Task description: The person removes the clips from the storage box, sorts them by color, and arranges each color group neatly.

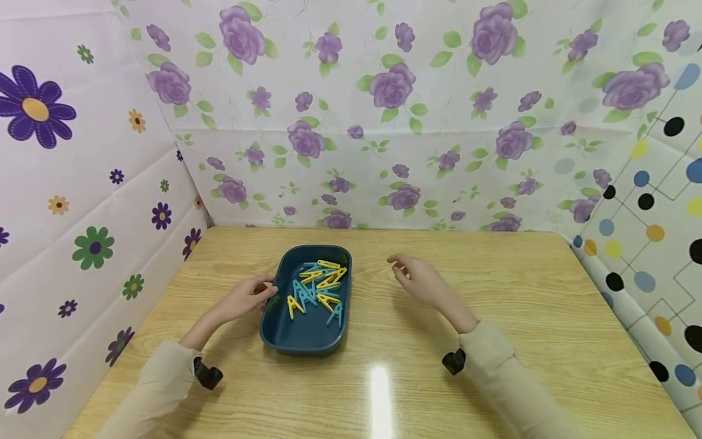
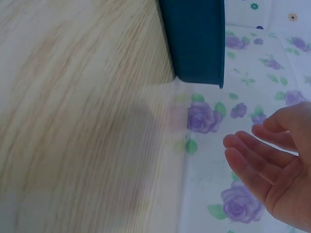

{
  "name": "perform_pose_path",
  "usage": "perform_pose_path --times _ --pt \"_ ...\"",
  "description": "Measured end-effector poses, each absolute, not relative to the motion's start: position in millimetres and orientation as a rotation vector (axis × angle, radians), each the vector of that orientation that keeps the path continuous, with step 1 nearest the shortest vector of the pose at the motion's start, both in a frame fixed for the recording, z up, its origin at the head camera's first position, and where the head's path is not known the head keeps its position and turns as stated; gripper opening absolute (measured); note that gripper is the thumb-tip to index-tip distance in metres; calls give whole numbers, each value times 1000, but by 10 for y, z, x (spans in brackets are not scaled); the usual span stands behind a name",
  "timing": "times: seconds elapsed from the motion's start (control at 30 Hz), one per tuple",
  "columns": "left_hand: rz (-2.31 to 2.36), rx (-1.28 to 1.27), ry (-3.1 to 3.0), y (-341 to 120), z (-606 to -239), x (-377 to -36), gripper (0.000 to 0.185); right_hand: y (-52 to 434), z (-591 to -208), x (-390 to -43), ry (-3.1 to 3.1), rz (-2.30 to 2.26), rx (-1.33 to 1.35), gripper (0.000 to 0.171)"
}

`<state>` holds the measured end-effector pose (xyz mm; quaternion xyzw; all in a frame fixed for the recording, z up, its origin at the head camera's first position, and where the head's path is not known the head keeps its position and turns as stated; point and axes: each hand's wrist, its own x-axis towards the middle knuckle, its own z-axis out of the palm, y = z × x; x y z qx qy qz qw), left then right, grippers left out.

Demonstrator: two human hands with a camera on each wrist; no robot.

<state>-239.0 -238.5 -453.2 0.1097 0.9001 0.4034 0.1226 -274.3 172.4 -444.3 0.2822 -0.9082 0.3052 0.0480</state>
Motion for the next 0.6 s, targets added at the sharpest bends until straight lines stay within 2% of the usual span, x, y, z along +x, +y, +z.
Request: perform_pose_path --times 0.6 --pt "1103 355 2685 -2350 -4536 -2365 45 1315 -4345 -2693 -2699 942 1003 22"
